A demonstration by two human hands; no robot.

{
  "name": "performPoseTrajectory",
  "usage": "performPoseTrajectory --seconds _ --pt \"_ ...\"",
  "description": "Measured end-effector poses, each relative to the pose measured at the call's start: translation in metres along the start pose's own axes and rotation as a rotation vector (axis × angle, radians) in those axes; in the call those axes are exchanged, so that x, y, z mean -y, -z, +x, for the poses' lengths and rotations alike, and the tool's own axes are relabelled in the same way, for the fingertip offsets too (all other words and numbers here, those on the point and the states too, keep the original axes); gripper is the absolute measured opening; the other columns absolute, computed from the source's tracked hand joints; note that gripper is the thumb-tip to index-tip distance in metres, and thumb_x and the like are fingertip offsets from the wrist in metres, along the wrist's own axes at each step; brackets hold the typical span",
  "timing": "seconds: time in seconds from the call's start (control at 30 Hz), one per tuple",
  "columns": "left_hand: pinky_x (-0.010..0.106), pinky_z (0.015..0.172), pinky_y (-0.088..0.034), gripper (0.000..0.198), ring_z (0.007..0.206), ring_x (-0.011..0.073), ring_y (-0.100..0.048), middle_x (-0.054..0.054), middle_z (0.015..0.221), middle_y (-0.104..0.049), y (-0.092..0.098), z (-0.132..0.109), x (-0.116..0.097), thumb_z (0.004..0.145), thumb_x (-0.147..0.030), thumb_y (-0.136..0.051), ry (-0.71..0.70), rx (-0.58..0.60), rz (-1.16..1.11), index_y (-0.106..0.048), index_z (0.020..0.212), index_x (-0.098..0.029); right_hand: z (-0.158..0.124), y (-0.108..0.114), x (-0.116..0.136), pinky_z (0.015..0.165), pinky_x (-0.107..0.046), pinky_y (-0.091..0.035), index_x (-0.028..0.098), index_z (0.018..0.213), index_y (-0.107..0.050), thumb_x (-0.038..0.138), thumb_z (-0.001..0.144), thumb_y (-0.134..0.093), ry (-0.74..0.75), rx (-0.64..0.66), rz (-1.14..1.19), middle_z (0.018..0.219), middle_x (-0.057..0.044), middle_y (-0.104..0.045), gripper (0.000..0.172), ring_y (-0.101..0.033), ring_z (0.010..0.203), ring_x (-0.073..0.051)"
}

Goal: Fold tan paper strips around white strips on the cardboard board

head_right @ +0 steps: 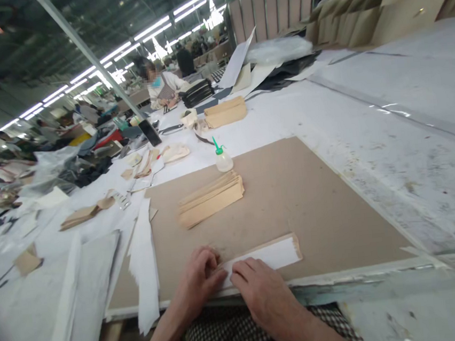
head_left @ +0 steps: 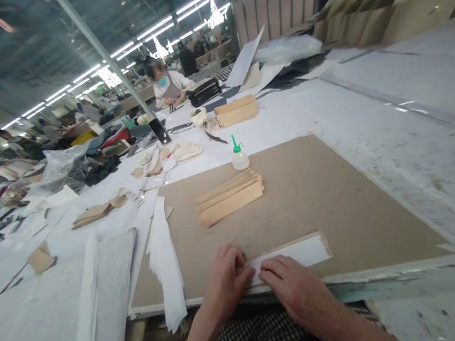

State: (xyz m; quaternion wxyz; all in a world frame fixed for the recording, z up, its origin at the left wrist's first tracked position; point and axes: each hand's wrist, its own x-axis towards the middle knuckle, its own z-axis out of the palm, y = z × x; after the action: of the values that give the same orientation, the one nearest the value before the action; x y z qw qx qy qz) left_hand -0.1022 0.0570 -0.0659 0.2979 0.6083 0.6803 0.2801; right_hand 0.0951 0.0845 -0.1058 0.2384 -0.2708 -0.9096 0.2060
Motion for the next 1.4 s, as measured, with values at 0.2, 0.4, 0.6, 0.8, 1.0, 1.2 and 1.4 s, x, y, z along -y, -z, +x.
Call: performPoseTrajectory --seconds 0.2,0.4,0.6,0.8,1.0,1.2,1.4 --pt "0.025 0.061 -0.044 0.030 0.066 0.0131 -0.056 -0.004 0.078 -0.059 0.018 -0.011 0.018 0.084 -0.024 -0.065 0.122 0.104 -0.175 -0.050 0.111 -0.020 -0.001 0.003 -0.004 0.088 -0.045 -0.052 0.015 0.110 -0.065 -0.002 0.085 -0.051 -0.002 0.013 0.000 0.112 -0.009 -0.064 0.033 -0.055 0.099 -0.027" --pt "0.040 0.104 -0.047 0.046 0.115 0.0187 -0.062 0.007 0.120 -0.065 0.017 -0.051 0.032 0.092 -0.013 -0.047 0.063 -0.002 -0.248 -0.047 0.136 -0.024 0.003 0.008 -0.004 0.089 -0.043 -0.052 0.015 0.109 -0.064 -0.002 0.084 -0.050 0.044 -0.006 0.008 0.111 -0.010 -0.065 0.034 -0.057 0.101 -0.025" --pt "0.045 0.100 -0.049 0.052 0.113 0.0226 -0.061 0.008 0.118 -0.065 -0.014 -0.053 0.040 0.091 -0.016 -0.053 0.058 -0.253 -0.040 -0.045 0.142 -0.024 0.012 0.020 -0.007 0.090 -0.039 -0.054 0.016 0.106 -0.067 -0.001 0.084 -0.049 0.113 0.028 0.014 0.109 -0.010 -0.066 0.033 -0.060 0.101 -0.023" --pt "0.052 0.099 -0.047 0.025 0.115 0.0277 -0.057 0.010 0.121 -0.061 -0.024 -0.057 0.038 0.087 -0.020 -0.064 0.012 -0.514 0.239 -0.060 0.111 -0.021 0.029 0.022 -0.014 0.099 -0.038 -0.051 0.016 0.128 -0.063 0.003 0.087 -0.051 0.349 0.182 0.055 0.137 -0.009 -0.061 0.045 -0.058 0.112 -0.022" --pt "0.048 0.092 -0.048 0.009 0.107 0.0265 -0.059 0.008 0.111 -0.064 -0.029 -0.066 0.033 0.094 -0.027 -0.060 -0.064 -0.511 0.346 -0.068 0.092 -0.023 0.036 0.023 -0.017 0.096 -0.036 -0.051 0.018 0.134 -0.061 0.005 0.089 -0.052 0.382 0.182 0.050 0.135 -0.008 -0.063 0.048 -0.058 0.107 -0.020" --pt "0.043 0.092 -0.051 0.018 0.109 0.0241 -0.059 0.007 0.114 -0.063 -0.032 -0.076 0.036 0.096 -0.021 -0.058 -0.131 -0.508 0.307 -0.071 0.107 -0.028 0.036 0.023 -0.018 0.094 -0.034 -0.051 0.020 0.128 -0.064 0.005 0.088 -0.054 0.398 0.181 0.051 0.134 -0.006 -0.064 0.044 -0.058 0.104 -0.020" --pt "0.041 0.092 -0.051 0.028 0.109 0.0230 -0.059 0.007 0.118 -0.063 -0.032 -0.079 0.043 0.095 -0.017 -0.058 -0.195 -0.485 0.362 -0.071 0.117 -0.030 0.038 0.024 -0.020 0.093 -0.036 -0.050 0.022 0.128 -0.064 0.007 0.090 -0.054 0.397 0.252 0.021 0.139 -0.003 -0.060 0.043 -0.056 0.102 -0.021"
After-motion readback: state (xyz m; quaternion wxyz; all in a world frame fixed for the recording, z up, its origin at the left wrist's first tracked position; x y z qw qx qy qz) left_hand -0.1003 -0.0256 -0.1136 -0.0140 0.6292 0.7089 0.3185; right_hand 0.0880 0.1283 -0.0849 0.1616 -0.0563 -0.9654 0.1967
